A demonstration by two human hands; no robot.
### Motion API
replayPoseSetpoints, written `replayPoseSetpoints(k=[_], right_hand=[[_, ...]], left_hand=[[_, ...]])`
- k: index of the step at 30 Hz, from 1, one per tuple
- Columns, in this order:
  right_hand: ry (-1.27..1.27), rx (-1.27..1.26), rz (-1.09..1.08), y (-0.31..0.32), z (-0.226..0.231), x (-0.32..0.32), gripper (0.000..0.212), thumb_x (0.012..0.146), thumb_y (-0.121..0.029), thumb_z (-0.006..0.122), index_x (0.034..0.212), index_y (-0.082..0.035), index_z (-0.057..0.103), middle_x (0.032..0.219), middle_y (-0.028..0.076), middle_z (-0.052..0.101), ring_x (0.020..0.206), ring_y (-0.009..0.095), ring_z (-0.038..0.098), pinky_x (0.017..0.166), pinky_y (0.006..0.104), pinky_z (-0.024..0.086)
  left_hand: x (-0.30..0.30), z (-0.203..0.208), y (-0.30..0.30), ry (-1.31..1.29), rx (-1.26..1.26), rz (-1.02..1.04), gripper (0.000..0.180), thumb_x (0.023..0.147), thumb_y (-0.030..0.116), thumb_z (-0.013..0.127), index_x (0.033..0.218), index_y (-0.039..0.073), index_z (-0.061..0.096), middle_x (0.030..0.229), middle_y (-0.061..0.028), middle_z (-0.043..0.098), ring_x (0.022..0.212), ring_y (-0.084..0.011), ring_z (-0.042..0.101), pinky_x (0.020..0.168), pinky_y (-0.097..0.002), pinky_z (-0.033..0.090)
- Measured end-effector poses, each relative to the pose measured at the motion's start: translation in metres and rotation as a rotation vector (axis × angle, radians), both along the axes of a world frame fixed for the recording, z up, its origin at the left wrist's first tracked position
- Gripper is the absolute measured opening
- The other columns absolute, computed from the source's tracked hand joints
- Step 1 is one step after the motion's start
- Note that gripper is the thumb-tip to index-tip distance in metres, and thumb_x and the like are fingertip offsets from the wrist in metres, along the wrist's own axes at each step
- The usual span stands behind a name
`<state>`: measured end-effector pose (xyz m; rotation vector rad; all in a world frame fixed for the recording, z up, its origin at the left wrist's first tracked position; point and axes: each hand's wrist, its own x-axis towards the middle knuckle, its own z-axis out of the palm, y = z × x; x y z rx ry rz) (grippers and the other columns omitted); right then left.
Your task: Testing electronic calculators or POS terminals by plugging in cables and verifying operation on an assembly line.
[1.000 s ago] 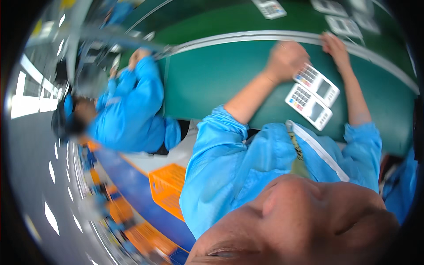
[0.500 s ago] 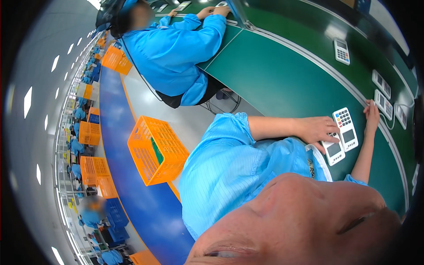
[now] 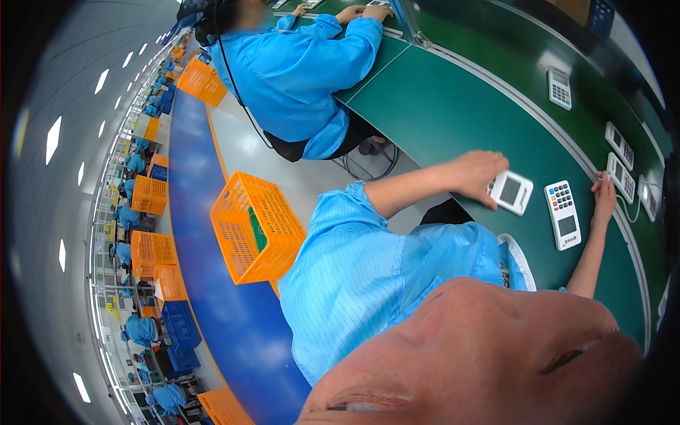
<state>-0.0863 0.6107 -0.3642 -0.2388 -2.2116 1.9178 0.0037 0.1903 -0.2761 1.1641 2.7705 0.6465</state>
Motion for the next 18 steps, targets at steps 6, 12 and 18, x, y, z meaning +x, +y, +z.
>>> replayPoseSetpoints(k=[6, 12, 18], right_hand=[[0.022, 0.049, 0.000, -0.002, 0.002, 0.004, 0.035, 0.102, -0.039, 0.052, 0.107, -0.009, 0.067, 0.068, -0.005, 0.048, 0.060, 0.002, 0.037, 0.054, 0.0195, 0.025], [0.067, 0.031, 0.023, -0.011, 0.008, 0.010, 0.033, 0.101, -0.038, 0.052, 0.100, -0.009, 0.067, 0.064, -0.005, 0.052, 0.058, 0.004, 0.042, 0.054, 0.0208, 0.031], [0.110, 0.005, 0.041, -0.020, 0.019, 0.016, 0.024, 0.100, -0.027, 0.051, 0.104, -0.007, 0.065, 0.067, -0.003, 0.053, 0.063, 0.005, 0.045, 0.060, 0.0209, 0.036]], left_hand=[[-0.024, 0.014, -0.012, 0.558, -0.018, 0.281, 0.062, 0.068, 0.028, 0.082, 0.116, 0.003, 0.052, 0.101, -0.0128, 0.052, 0.098, -0.0304, 0.052, 0.084, -0.0404, 0.041], [-0.022, 0.004, -0.012, 0.293, -0.099, 0.044, 0.048, 0.066, 0.005, 0.076, 0.106, 0.005, 0.050, 0.109, -0.0130, 0.053, 0.103, -0.0334, 0.053, 0.089, -0.0437, 0.043], [-0.053, 0.016, -0.021, 0.029, -0.021, -0.089, 0.070, 0.068, 0.013, 0.081, 0.131, 0.006, 0.051, 0.121, -0.0152, 0.053, 0.116, -0.0355, 0.051, 0.100, -0.0435, 0.042]])
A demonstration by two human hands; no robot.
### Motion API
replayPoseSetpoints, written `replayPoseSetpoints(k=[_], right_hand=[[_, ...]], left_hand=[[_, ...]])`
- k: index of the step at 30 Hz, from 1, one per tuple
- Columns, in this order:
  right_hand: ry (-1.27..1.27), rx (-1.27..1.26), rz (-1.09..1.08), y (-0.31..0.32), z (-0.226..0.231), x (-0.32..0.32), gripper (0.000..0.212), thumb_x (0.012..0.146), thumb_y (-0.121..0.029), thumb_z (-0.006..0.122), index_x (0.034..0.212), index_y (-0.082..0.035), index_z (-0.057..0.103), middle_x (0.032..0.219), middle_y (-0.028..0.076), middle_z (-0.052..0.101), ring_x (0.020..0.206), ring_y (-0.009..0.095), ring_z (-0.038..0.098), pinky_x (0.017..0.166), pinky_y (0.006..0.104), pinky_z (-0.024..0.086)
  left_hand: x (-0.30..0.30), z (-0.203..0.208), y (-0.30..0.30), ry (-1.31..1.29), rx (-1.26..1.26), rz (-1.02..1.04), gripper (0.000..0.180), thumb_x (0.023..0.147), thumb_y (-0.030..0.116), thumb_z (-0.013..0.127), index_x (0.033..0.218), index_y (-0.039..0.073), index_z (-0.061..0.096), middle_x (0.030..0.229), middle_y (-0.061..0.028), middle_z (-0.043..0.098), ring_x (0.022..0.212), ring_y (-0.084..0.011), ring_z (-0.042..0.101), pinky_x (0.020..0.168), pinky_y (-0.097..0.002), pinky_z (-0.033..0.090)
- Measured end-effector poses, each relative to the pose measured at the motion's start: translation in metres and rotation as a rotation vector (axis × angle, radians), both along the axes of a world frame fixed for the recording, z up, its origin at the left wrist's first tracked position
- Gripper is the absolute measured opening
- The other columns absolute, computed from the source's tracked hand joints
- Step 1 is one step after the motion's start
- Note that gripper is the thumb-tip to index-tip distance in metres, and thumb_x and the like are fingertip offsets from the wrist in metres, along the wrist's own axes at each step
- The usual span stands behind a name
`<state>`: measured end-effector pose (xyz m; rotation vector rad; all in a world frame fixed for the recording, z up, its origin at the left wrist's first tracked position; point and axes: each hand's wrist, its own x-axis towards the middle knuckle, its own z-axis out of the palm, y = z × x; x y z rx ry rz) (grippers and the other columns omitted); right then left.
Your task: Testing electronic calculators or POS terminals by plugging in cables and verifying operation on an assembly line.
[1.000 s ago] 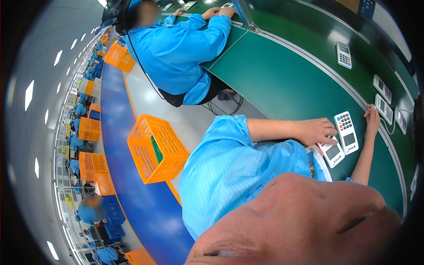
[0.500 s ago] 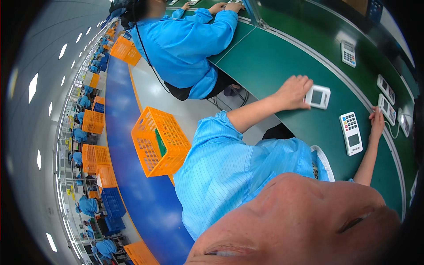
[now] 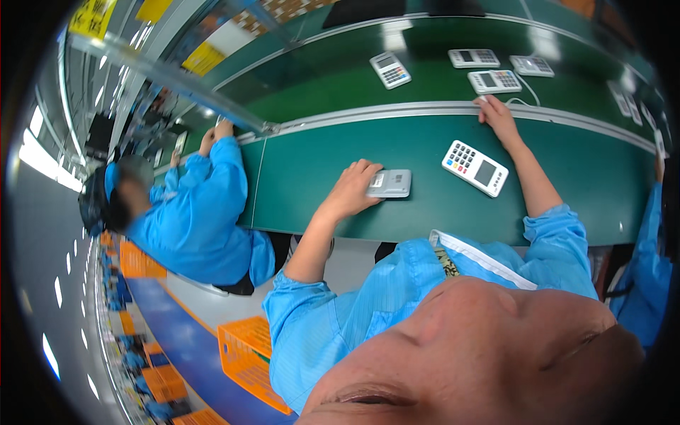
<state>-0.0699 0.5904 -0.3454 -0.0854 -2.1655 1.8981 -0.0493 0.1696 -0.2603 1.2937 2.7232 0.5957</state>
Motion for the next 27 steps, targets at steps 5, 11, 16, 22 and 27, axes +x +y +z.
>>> replayPoseSetpoints(k=[5, 11, 16, 22, 27], right_hand=[[0.036, -0.048, -0.014, -0.006, 0.002, 0.003, 0.023, 0.099, -0.019, 0.043, 0.110, -0.006, 0.059, 0.075, 0.000, 0.056, 0.069, 0.008, 0.049, 0.065, 0.0232, 0.041], [0.181, 0.188, -0.085, -0.018, -0.001, 0.004, 0.028, 0.098, -0.027, 0.058, 0.110, -0.005, 0.070, 0.088, 0.007, 0.062, 0.083, 0.016, 0.059, 0.075, 0.0288, 0.047], [0.294, 0.534, -0.191, -0.020, 0.011, 0.009, 0.026, 0.097, -0.030, 0.058, 0.103, -0.010, 0.073, 0.094, 0.009, 0.063, 0.089, 0.027, 0.056, 0.082, 0.0360, 0.045], [0.003, 0.116, 0.063, -0.032, 0.023, 0.016, 0.031, 0.101, -0.029, 0.053, 0.094, -0.005, 0.071, 0.063, -0.001, 0.055, 0.062, 0.007, 0.049, 0.060, 0.0236, 0.039], [-0.156, 0.125, 0.074, -0.037, 0.023, 0.012, 0.034, 0.100, -0.031, 0.054, 0.086, -0.005, 0.070, 0.056, -0.002, 0.051, 0.056, 0.006, 0.046, 0.056, 0.0243, 0.036]], left_hand=[[-0.028, 0.006, 0.008, -0.266, -0.155, 0.054, 0.072, 0.066, 0.030, 0.086, 0.126, 0.003, 0.056, 0.114, -0.0159, 0.053, 0.111, -0.0345, 0.050, 0.098, -0.0406, 0.044], [-0.097, -0.030, 0.067, -0.953, 0.780, 0.333, 0.060, 0.091, 0.039, 0.067, 0.132, 0.000, 0.050, 0.109, -0.0090, 0.063, 0.100, -0.0207, 0.064, 0.089, -0.0343, 0.052], [-0.145, -0.057, 0.187, -1.605, 1.506, -0.122, 0.080, 0.092, 0.066, 0.047, 0.124, -0.007, 0.052, 0.114, -0.0186, 0.060, 0.105, -0.0321, 0.059, 0.099, -0.0453, 0.046], [-0.140, -0.063, 0.272, -1.632, 1.596, -0.059, 0.089, 0.087, 0.078, 0.043, 0.111, -0.006, 0.057, 0.099, -0.0171, 0.061, 0.093, -0.0314, 0.060, 0.087, -0.0439, 0.053], [-0.133, -0.064, 0.272, -1.635, 1.575, 0.074, 0.097, 0.084, 0.081, 0.041, 0.117, -0.009, 0.054, 0.107, -0.0194, 0.060, 0.099, -0.0322, 0.058, 0.092, -0.0462, 0.051]])
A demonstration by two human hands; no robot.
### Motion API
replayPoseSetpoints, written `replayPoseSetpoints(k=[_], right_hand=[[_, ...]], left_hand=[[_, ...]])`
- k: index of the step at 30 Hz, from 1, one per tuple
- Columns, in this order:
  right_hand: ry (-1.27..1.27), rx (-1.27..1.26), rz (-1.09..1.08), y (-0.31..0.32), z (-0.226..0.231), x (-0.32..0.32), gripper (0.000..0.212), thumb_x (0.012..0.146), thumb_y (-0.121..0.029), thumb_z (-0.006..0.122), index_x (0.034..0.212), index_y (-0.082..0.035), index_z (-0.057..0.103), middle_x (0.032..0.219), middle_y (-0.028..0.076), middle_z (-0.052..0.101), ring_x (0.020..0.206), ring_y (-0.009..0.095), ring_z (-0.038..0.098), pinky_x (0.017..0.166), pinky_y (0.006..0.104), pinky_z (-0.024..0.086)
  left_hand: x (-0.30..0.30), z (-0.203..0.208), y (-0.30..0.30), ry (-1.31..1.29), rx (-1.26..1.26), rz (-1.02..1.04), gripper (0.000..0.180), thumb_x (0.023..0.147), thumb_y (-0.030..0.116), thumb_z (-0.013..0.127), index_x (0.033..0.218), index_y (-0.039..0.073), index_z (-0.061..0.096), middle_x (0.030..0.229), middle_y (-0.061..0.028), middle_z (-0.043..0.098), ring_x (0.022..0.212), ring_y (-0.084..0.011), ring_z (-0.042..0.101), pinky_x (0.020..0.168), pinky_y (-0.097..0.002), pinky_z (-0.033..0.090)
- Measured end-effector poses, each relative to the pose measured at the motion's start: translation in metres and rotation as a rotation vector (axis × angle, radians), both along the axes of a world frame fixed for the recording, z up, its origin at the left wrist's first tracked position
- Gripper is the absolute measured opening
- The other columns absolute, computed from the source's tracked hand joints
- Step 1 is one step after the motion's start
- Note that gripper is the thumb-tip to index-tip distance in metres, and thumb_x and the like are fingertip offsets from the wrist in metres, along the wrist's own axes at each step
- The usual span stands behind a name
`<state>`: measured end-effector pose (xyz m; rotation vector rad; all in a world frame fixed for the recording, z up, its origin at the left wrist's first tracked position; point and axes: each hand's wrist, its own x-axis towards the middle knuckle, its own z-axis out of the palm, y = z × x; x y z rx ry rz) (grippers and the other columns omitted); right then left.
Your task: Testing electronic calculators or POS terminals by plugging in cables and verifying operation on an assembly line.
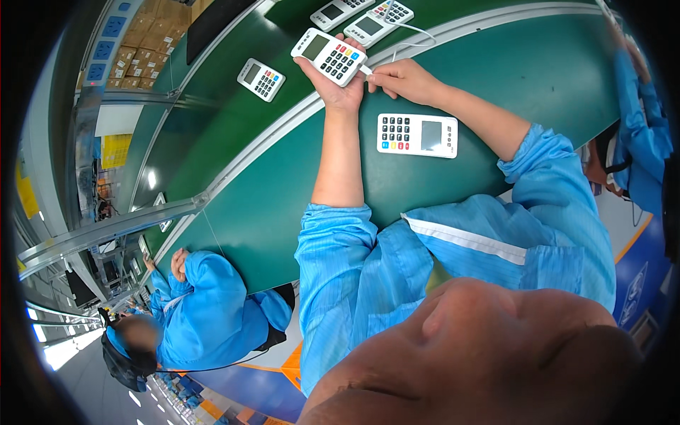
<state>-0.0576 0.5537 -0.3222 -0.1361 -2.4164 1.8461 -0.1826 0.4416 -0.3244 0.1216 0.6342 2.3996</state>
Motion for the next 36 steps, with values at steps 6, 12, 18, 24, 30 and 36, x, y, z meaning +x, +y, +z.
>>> replayPoseSetpoints(k=[6, 12, 18, 24, 30, 36], right_hand=[[-0.047, -0.009, -0.007, 0.0005, -0.0009, 0.0003, 0.037, 0.098, -0.034, 0.054, 0.078, -0.006, 0.069, 0.053, -0.002, 0.049, 0.051, 0.006, 0.043, 0.052, 0.0254, 0.034], [-0.056, -0.024, 0.009, 0.0014, 0.0007, 0.0009, 0.037, 0.099, -0.032, 0.055, 0.077, -0.005, 0.068, 0.054, -0.003, 0.049, 0.052, 0.005, 0.041, 0.052, 0.0242, 0.033], [-0.045, -0.027, 0.016, 0.0012, 0.0060, 0.0018, 0.036, 0.096, -0.032, 0.057, 0.074, -0.005, 0.067, 0.055, -0.002, 0.049, 0.052, 0.006, 0.042, 0.051, 0.0251, 0.033], [-0.073, -0.048, 0.030, 0.0032, 0.0052, 0.0026, 0.037, 0.098, -0.032, 0.056, 0.074, -0.005, 0.065, 0.054, -0.003, 0.047, 0.051, 0.005, 0.040, 0.051, 0.0239, 0.031], [-0.054, -0.141, 0.038, 0.0004, -0.0005, 0.0020, 0.037, 0.097, -0.033, 0.055, 0.075, -0.005, 0.065, 0.054, -0.003, 0.048, 0.051, 0.005, 0.042, 0.052, 0.0230, 0.032], [-0.089, -0.068, 0.068, 0.0060, 0.0060, 0.0014, 0.036, 0.097, -0.032, 0.056, 0.078, -0.004, 0.068, 0.055, -0.002, 0.055, 0.053, 0.005, 0.046, 0.053, 0.0230, 0.034]], left_hand=[[-0.0008, 0.0024, -0.0020, -0.039, 0.035, -0.006, 0.094, 0.085, 0.082, 0.038, 0.114, -0.006, 0.055, 0.102, -0.0162, 0.061, 0.094, -0.0296, 0.061, 0.088, -0.0425, 0.053], [0.0014, 0.0037, -0.0021, -0.048, 0.048, -0.021, 0.092, 0.086, 0.081, 0.038, 0.113, -0.005, 0.056, 0.100, -0.0165, 0.061, 0.093, -0.0296, 0.060, 0.089, -0.0426, 0.052], [0.0006, 0.0013, -0.0029, -0.020, 0.045, -0.037, 0.096, 0.085, 0.082, 0.038, 0.119, -0.007, 0.054, 0.104, -0.0200, 0.060, 0.097, -0.0320, 0.059, 0.091, -0.0436, 0.050], [0.0023, -0.0023, -0.0024, 0.041, 0.043, -0.064, 0.097, 0.085, 0.082, 0.041, 0.123, -0.007, 0.050, 0.103, -0.0205, 0.058, 0.092, -0.0310, 0.057, 0.088, -0.0423, 0.049], [0.0060, -0.0005, -0.0007, 0.039, 0.137, -0.118, 0.095, 0.083, 0.081, 0.045, 0.121, -0.006, 0.051, 0.099, -0.0176, 0.056, 0.087, -0.0274, 0.055, 0.085, -0.0398, 0.049], [0.0082, 0.0029, -0.0011, 0.011, 0.044, -0.081, 0.093, 0.086, 0.081, 0.037, 0.117, -0.005, 0.055, 0.096, -0.0171, 0.060, 0.088, -0.0272, 0.058, 0.080, -0.0398, 0.050]])
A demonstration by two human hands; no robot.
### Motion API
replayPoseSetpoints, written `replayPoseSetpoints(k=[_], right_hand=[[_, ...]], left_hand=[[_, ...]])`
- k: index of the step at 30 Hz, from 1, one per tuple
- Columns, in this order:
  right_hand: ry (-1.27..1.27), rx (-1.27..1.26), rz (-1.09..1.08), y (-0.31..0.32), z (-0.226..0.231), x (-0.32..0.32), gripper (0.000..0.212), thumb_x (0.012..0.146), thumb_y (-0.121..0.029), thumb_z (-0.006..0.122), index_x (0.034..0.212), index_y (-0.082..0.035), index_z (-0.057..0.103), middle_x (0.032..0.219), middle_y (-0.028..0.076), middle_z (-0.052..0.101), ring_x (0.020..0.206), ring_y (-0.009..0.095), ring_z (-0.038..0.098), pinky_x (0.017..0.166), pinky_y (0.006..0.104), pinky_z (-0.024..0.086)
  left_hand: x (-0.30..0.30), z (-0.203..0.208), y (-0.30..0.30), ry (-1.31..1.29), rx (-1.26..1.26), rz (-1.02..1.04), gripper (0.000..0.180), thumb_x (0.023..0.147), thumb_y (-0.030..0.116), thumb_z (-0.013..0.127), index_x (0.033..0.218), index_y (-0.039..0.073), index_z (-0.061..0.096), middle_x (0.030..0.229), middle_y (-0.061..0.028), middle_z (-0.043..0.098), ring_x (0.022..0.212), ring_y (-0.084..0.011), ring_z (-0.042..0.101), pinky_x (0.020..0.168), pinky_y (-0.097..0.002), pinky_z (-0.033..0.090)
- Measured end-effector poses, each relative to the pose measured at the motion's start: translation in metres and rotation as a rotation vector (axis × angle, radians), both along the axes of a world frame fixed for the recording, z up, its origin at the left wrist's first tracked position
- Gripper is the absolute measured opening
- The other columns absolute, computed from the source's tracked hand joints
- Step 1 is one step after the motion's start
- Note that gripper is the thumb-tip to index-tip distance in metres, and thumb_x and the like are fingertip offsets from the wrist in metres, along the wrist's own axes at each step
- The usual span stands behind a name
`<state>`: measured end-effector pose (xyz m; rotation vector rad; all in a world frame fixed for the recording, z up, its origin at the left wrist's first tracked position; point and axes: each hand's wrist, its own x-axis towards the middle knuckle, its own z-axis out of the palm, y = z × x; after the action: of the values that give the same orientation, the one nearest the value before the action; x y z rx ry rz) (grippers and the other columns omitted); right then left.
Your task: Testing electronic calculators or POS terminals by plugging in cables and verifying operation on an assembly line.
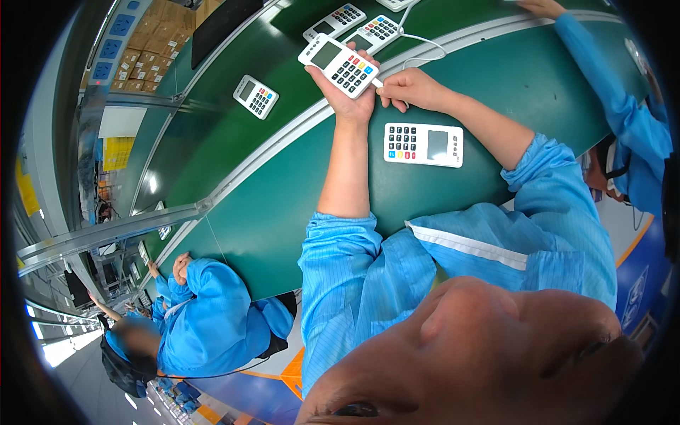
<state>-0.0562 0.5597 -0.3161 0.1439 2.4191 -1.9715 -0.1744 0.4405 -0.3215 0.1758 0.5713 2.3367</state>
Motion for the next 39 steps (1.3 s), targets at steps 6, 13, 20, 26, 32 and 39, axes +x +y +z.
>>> replayPoseSetpoints(k=[6, 13, 20, 26, 32, 39], right_hand=[[0.005, -0.066, 0.057, 0.0009, -0.0041, -0.0005, 0.034, 0.097, -0.032, 0.058, 0.078, -0.005, 0.069, 0.058, -0.001, 0.059, 0.055, 0.005, 0.049, 0.053, 0.0237, 0.036], [0.015, -0.010, 0.066, -0.0001, -0.0061, 0.0005, 0.035, 0.099, -0.031, 0.056, 0.081, -0.003, 0.069, 0.062, 0.000, 0.061, 0.059, 0.006, 0.052, 0.057, 0.0235, 0.040], [0.030, 0.001, 0.079, -0.0004, -0.0018, 0.0013, 0.034, 0.100, -0.028, 0.055, 0.082, -0.002, 0.068, 0.064, 0.000, 0.062, 0.062, 0.006, 0.054, 0.061, 0.0231, 0.044], [0.050, -0.002, 0.081, -0.0003, -0.0031, 0.0014, 0.034, 0.100, -0.028, 0.056, 0.082, -0.002, 0.068, 0.064, 0.000, 0.062, 0.062, 0.006, 0.054, 0.061, 0.0233, 0.043], [0.070, -0.008, 0.069, -0.0010, -0.0058, 0.0009, 0.035, 0.099, -0.032, 0.057, 0.080, -0.004, 0.069, 0.063, 0.000, 0.061, 0.059, 0.006, 0.052, 0.057, 0.0246, 0.040], [0.018, 0.014, 0.079, 0.0004, -0.0039, 0.0007, 0.034, 0.100, -0.029, 0.056, 0.082, -0.002, 0.068, 0.064, 0.000, 0.062, 0.062, 0.006, 0.054, 0.060, 0.0232, 0.043]], left_hand=[[-0.0004, -0.0001, -0.0023, 0.013, -0.039, -0.008, 0.093, 0.087, 0.080, 0.037, 0.120, -0.005, 0.056, 0.098, -0.0178, 0.061, 0.091, -0.0292, 0.060, 0.081, -0.0411, 0.052], [-0.0017, -0.0031, -0.0035, 0.049, -0.034, -0.015, 0.089, 0.089, 0.078, 0.037, 0.119, -0.004, 0.057, 0.098, -0.0168, 0.063, 0.091, -0.0294, 0.061, 0.082, -0.0412, 0.052], [-0.0012, -0.0028, -0.0035, 0.029, -0.004, -0.035, 0.093, 0.088, 0.077, 0.041, 0.124, -0.007, 0.054, 0.103, -0.0190, 0.062, 0.093, -0.0319, 0.060, 0.085, -0.0435, 0.052], [-0.0017, -0.0039, -0.0035, 0.039, -0.043, -0.030, 0.087, 0.090, 0.077, 0.037, 0.120, -0.002, 0.055, 0.098, -0.0165, 0.063, 0.091, -0.0289, 0.061, 0.083, -0.0406, 0.052], [-0.0043, -0.0074, -0.0041, 0.039, 0.005, -0.052, 0.090, 0.089, 0.076, 0.040, 0.124, -0.007, 0.053, 0.105, -0.0202, 0.060, 0.096, -0.0316, 0.059, 0.087, -0.0427, 0.051], [-0.0035, -0.0070, -0.0038, 0.036, -0.018, -0.044, 0.090, 0.090, 0.075, 0.039, 0.125, -0.007, 0.052, 0.105, -0.0198, 0.060, 0.096, -0.0316, 0.059, 0.087, -0.0428, 0.051]])
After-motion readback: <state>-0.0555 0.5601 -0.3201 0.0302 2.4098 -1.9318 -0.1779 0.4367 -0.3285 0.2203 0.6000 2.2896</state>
